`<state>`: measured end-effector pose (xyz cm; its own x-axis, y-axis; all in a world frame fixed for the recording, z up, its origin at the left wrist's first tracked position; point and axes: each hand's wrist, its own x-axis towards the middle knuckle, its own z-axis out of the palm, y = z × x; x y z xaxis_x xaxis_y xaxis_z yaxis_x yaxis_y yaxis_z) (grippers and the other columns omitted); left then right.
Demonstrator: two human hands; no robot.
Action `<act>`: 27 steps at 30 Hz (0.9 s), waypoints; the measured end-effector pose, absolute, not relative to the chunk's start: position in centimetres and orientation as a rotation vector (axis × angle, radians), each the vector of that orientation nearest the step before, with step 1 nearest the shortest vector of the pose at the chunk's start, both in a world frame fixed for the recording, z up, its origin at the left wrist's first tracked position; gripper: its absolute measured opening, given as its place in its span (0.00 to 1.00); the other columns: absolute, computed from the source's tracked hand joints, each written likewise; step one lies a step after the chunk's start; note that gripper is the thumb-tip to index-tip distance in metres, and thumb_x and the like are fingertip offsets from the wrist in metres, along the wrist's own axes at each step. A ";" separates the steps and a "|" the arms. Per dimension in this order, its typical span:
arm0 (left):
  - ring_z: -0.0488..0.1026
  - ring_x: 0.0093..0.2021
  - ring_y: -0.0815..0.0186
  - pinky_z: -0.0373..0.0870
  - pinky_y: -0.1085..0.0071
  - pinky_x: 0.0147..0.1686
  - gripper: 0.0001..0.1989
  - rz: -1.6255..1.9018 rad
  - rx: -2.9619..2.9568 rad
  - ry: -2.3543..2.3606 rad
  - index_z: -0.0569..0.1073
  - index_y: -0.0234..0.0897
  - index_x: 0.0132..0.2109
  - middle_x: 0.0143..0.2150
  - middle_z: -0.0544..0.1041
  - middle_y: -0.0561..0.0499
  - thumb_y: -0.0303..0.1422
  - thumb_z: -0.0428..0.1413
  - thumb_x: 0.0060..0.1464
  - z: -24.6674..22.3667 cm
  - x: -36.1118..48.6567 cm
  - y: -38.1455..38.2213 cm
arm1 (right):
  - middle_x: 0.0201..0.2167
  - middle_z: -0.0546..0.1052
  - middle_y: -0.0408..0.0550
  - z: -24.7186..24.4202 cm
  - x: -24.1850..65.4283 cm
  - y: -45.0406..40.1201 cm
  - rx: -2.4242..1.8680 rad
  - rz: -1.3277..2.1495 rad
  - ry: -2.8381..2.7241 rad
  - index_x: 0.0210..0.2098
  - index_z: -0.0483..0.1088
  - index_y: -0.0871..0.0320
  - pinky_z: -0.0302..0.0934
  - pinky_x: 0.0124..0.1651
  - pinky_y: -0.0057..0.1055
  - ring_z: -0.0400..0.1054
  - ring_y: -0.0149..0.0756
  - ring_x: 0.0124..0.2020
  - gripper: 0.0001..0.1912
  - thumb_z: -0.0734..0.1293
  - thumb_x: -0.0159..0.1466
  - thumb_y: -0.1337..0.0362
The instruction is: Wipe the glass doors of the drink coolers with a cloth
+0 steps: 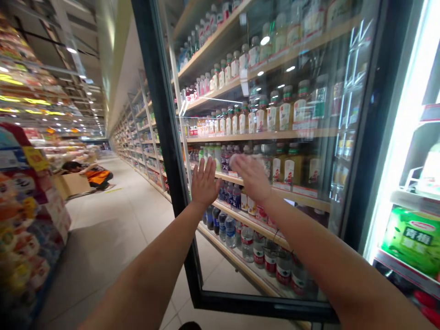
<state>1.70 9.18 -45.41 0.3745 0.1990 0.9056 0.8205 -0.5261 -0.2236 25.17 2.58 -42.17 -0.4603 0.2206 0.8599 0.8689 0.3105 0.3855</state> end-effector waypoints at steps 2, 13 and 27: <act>0.43 0.79 0.49 0.44 0.45 0.77 0.31 -1.157 -1.936 -0.872 0.60 0.29 0.75 0.77 0.54 0.38 0.38 0.50 0.71 -45.5 1.7 9.2 | 0.71 0.66 0.45 -42.1 24.7 2.4 -0.878 -1.218 -2.096 0.79 0.43 0.46 0.56 0.74 0.48 0.58 0.40 0.73 0.45 0.57 0.68 0.78; 0.46 0.79 0.50 0.43 0.47 0.77 0.31 -1.154 -1.922 -0.868 0.60 0.30 0.75 0.77 0.55 0.39 0.38 0.50 0.71 -45.5 1.5 8.7 | 0.73 0.64 0.44 -40.0 26.0 1.7 -1.028 -1.284 -1.941 0.79 0.46 0.46 0.49 0.76 0.50 0.54 0.43 0.75 0.38 0.59 0.74 0.71; 0.38 0.80 0.50 0.37 0.47 0.78 0.31 -1.271 -1.801 -1.013 0.54 0.33 0.78 0.80 0.47 0.42 0.38 0.47 0.74 -37.1 3.0 5.6 | 0.72 0.65 0.48 -40.3 26.3 0.1 -0.949 -1.215 -1.963 0.76 0.56 0.50 0.48 0.76 0.54 0.55 0.46 0.75 0.32 0.58 0.75 0.72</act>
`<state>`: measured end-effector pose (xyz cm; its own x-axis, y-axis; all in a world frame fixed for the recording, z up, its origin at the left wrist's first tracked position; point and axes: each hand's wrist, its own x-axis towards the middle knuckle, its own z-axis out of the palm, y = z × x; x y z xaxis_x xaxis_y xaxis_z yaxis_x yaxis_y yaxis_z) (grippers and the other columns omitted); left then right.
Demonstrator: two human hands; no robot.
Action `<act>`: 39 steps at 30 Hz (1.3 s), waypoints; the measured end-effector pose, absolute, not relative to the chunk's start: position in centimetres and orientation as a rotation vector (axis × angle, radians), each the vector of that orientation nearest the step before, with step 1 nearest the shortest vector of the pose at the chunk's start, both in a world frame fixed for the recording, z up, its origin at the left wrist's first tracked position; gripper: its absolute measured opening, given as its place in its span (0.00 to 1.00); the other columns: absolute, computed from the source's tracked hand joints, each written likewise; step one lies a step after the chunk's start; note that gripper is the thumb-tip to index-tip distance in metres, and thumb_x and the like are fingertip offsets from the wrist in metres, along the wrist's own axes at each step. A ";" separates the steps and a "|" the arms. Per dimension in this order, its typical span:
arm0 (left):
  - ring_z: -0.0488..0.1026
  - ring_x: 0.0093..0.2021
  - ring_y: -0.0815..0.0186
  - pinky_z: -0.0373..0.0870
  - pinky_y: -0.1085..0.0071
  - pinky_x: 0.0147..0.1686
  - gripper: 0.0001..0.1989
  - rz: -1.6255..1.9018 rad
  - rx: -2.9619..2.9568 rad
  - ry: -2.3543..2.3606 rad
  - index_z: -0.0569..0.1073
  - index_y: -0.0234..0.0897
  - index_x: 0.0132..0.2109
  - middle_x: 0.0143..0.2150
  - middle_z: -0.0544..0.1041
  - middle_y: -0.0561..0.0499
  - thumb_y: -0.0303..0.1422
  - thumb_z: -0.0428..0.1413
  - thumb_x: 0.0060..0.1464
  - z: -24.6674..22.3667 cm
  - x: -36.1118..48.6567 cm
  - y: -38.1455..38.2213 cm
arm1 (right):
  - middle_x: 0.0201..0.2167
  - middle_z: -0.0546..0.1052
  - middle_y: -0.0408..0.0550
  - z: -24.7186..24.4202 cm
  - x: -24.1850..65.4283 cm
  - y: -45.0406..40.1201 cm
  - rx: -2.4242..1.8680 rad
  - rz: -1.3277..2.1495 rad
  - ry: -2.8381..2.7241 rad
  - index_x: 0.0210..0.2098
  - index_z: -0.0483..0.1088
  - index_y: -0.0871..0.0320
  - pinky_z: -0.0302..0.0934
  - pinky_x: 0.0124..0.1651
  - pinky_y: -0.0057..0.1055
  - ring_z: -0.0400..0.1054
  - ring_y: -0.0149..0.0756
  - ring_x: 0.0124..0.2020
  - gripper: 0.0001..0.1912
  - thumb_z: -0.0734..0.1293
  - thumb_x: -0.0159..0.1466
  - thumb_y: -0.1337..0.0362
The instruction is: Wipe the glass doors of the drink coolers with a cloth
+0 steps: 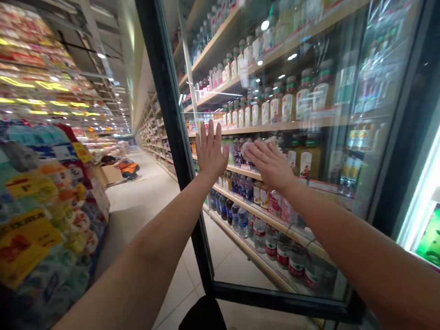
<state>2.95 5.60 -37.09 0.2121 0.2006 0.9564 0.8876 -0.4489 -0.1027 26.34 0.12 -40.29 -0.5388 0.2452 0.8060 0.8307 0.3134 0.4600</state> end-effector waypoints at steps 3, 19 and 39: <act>0.34 0.80 0.53 0.35 0.49 0.78 0.31 -1.250 -1.815 -1.056 0.53 0.35 0.78 0.80 0.46 0.44 0.39 0.45 0.75 -37.1 3.2 5.2 | 0.71 0.67 0.49 -38.1 27.7 -0.3 -0.933 -1.254 -1.924 0.73 0.62 0.52 0.45 0.77 0.57 0.57 0.51 0.74 0.28 0.61 0.75 0.69; 0.31 0.80 0.56 0.37 0.49 0.78 0.29 -1.248 -1.790 -1.051 0.56 0.35 0.77 0.80 0.47 0.46 0.39 0.44 0.75 -37.8 3.2 5.2 | 0.73 0.63 0.58 -37.2 27.2 1.4 -0.836 -1.243 -1.561 0.75 0.58 0.59 0.50 0.74 0.58 0.55 0.57 0.74 0.28 0.58 0.77 0.67; 0.36 0.80 0.53 0.34 0.50 0.78 0.31 -1.289 -1.816 -1.052 0.56 0.34 0.77 0.80 0.49 0.44 0.39 0.47 0.73 -37.4 2.9 4.6 | 0.73 0.64 0.48 -35.9 27.4 -0.1 -0.889 -1.119 -1.752 0.74 0.61 0.50 0.51 0.74 0.58 0.54 0.50 0.75 0.29 0.58 0.75 0.68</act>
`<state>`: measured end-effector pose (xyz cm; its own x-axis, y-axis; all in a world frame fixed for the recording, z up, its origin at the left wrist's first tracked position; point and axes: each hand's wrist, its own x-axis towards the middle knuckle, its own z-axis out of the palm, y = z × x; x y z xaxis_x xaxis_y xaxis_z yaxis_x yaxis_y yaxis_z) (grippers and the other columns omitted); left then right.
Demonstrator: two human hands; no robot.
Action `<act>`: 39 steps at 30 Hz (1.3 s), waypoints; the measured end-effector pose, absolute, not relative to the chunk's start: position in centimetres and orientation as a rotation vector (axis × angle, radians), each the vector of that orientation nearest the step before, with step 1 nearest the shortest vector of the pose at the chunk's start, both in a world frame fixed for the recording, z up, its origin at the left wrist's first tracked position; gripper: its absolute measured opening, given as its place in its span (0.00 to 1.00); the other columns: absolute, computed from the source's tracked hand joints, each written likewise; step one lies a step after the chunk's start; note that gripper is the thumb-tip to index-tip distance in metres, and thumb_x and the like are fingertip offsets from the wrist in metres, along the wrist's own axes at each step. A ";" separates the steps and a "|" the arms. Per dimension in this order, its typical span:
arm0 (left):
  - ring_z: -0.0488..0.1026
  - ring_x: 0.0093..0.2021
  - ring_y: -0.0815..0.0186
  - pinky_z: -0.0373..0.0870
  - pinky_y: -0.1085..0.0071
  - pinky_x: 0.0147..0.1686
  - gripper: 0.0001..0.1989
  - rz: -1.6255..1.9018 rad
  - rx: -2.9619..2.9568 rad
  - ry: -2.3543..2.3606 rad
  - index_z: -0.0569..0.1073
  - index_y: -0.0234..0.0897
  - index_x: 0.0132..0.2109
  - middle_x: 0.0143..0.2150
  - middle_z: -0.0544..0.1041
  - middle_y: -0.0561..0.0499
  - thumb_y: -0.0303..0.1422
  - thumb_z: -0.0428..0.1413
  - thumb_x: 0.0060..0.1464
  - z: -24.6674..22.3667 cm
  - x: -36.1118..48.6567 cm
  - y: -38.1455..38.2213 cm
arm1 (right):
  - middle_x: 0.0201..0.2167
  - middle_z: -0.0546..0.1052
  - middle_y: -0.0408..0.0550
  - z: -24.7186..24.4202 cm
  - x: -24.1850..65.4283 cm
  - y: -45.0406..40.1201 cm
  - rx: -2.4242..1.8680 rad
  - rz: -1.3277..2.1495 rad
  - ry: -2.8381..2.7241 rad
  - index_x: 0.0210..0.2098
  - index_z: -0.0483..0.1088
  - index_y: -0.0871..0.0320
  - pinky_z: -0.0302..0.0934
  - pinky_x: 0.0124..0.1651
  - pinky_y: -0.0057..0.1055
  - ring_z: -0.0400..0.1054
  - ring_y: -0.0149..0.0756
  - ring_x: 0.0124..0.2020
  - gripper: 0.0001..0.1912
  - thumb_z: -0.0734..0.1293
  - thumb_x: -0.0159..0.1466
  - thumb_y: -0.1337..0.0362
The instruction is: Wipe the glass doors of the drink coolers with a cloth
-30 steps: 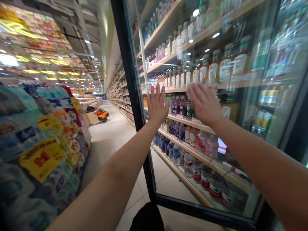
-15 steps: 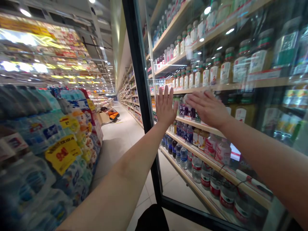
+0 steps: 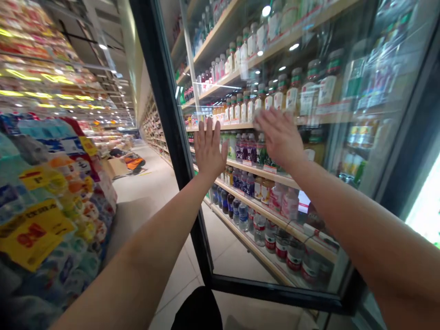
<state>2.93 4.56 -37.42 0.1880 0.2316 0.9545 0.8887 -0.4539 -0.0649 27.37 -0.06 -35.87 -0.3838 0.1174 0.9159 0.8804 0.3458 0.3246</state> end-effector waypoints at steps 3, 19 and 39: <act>0.35 0.80 0.55 0.33 0.51 0.78 0.31 -1.336 -1.849 -1.007 0.56 0.36 0.77 0.80 0.48 0.47 0.40 0.46 0.73 -37.5 2.8 5.0 | 0.74 0.61 0.51 -35.1 28.3 -0.2 -0.983 -1.078 -1.548 0.75 0.59 0.53 0.48 0.75 0.59 0.51 0.52 0.76 0.28 0.55 0.77 0.66; 0.35 0.80 0.55 0.31 0.50 0.79 0.32 -1.452 -1.938 -0.984 0.57 0.39 0.78 0.80 0.48 0.51 0.37 0.50 0.71 -37.1 3.1 5.7 | 0.73 0.61 0.60 -37.4 30.1 -1.3 -1.113 -1.147 -1.508 0.73 0.62 0.62 0.48 0.74 0.61 0.52 0.56 0.75 0.25 0.54 0.80 0.62; 0.34 0.80 0.59 0.32 0.52 0.79 0.31 -1.441 -1.940 -1.000 0.57 0.39 0.78 0.80 0.48 0.52 0.38 0.48 0.71 -37.2 3.1 5.5 | 0.74 0.61 0.46 -38.2 27.8 0.2 -1.028 -1.048 -1.818 0.76 0.56 0.48 0.40 0.76 0.63 0.50 0.54 0.76 0.30 0.56 0.77 0.66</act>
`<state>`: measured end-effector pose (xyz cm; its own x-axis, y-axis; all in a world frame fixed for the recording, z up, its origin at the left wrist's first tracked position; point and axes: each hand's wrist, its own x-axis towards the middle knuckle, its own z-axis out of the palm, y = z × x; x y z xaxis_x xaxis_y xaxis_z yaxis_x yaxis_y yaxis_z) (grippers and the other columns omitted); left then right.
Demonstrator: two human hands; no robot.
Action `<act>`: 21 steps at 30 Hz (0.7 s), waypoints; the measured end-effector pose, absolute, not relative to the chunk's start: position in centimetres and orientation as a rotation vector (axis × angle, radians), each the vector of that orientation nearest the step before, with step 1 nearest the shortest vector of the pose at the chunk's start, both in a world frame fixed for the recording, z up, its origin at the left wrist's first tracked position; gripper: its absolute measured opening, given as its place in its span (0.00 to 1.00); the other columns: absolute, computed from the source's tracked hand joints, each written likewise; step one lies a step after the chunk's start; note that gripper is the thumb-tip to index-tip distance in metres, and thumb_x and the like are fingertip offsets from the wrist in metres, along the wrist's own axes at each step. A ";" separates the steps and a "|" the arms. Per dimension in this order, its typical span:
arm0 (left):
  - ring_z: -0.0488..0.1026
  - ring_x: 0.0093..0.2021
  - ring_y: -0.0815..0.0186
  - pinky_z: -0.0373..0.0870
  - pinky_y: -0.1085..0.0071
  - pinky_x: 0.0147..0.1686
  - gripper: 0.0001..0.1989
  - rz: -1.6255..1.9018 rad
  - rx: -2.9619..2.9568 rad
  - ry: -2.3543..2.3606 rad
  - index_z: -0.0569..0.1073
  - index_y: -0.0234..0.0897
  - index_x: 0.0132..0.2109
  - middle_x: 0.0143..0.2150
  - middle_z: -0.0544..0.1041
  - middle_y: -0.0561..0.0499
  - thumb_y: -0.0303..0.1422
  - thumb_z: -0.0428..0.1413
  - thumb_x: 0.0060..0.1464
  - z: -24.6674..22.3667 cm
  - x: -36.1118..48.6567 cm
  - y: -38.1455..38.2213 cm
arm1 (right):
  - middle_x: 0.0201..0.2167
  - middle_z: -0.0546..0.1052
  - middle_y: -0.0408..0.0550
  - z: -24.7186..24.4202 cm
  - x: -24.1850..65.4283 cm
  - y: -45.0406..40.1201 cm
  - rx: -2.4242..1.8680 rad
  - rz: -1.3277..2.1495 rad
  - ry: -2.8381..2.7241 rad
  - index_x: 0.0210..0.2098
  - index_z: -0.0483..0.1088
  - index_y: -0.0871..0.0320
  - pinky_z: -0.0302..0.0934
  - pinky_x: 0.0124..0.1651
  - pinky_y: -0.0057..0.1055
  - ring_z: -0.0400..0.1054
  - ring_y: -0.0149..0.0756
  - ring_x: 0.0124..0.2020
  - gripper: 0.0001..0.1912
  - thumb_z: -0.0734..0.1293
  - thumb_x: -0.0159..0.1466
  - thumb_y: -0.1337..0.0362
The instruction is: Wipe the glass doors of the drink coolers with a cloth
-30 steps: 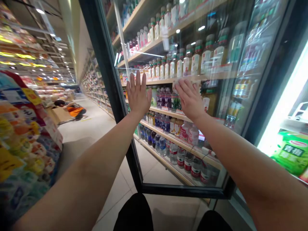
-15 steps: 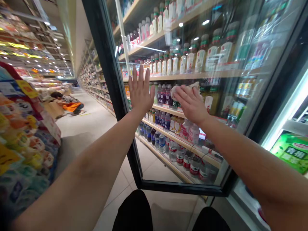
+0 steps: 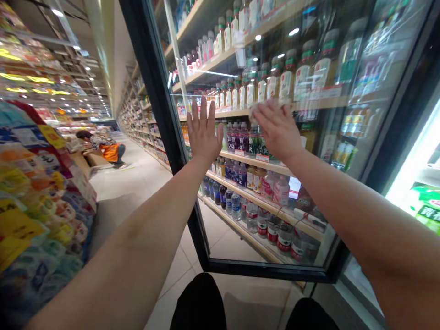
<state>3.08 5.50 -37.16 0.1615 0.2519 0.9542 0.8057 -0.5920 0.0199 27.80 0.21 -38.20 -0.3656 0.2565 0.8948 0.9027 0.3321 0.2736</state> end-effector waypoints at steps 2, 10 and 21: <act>0.34 0.80 0.58 0.31 0.52 0.79 0.31 -1.424 -1.939 -1.016 0.56 0.38 0.78 0.80 0.48 0.51 0.38 0.47 0.72 -37.2 3.1 5.4 | 0.76 0.56 0.47 -37.3 27.8 0.1 -1.072 -1.011 -1.610 0.77 0.52 0.49 0.36 0.76 0.66 0.43 0.59 0.78 0.30 0.54 0.77 0.65; 0.32 0.80 0.56 0.33 0.51 0.78 0.30 -1.318 -1.873 -1.051 0.56 0.35 0.77 0.80 0.46 0.47 0.39 0.45 0.74 -37.4 3.1 5.2 | 0.71 0.67 0.50 -37.2 26.4 0.1 -0.930 -1.053 -1.863 0.71 0.66 0.52 0.47 0.74 0.60 0.56 0.53 0.74 0.27 0.58 0.74 0.69; 0.36 0.80 0.53 0.36 0.50 0.78 0.30 -1.253 -1.826 -1.074 0.56 0.34 0.77 0.80 0.48 0.45 0.38 0.48 0.74 -37.5 3.1 5.0 | 0.71 0.67 0.50 -37.8 26.9 0.5 -0.892 -1.067 -1.906 0.72 0.64 0.51 0.49 0.74 0.62 0.57 0.52 0.73 0.29 0.59 0.73 0.71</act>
<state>3.07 4.96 -37.47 0.2013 0.2550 0.9458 0.8955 -0.4392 -0.0722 26.94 0.47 -37.78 -0.4651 0.2031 0.8616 0.8406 0.4064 0.3580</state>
